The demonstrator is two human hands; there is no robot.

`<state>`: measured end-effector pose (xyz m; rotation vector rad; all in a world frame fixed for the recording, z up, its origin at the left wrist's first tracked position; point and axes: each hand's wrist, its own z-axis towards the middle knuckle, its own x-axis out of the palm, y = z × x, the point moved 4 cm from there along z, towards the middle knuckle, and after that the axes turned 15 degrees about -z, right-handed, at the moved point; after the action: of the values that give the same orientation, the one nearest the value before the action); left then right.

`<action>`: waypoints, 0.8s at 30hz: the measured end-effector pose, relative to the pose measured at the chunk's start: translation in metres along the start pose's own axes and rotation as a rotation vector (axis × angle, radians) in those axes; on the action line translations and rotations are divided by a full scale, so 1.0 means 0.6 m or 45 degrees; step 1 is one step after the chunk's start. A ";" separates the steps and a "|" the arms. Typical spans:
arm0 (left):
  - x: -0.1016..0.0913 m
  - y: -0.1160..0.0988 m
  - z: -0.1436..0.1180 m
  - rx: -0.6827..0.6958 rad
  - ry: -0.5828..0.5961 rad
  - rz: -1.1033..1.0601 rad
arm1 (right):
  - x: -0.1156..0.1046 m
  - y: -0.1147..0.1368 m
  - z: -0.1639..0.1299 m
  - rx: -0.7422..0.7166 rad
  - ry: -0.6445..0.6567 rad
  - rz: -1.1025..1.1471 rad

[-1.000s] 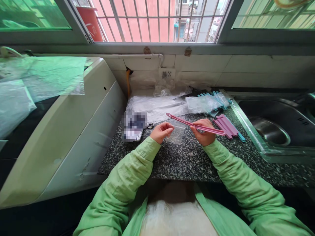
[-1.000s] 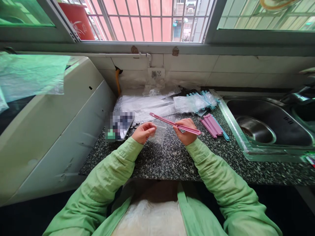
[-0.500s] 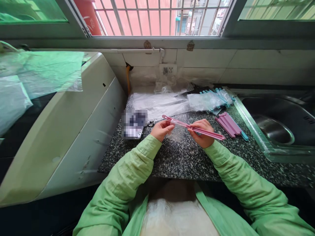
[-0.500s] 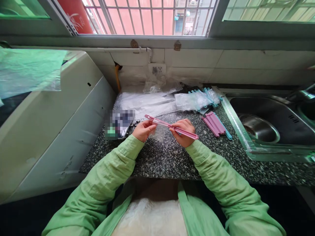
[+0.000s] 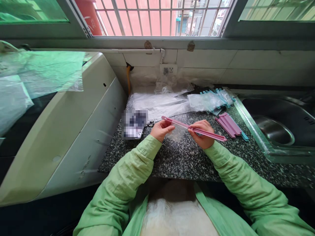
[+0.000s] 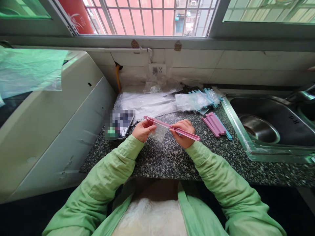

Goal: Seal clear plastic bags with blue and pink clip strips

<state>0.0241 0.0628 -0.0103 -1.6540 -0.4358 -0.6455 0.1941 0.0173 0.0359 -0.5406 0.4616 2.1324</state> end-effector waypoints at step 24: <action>-0.002 -0.002 0.001 -0.054 0.017 0.081 | 0.008 -0.004 -0.005 -0.046 0.116 -0.054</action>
<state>0.0224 0.0639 -0.0102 -1.6958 -0.3605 -0.6217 0.1940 0.0199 0.0305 -0.6645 0.4586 2.0854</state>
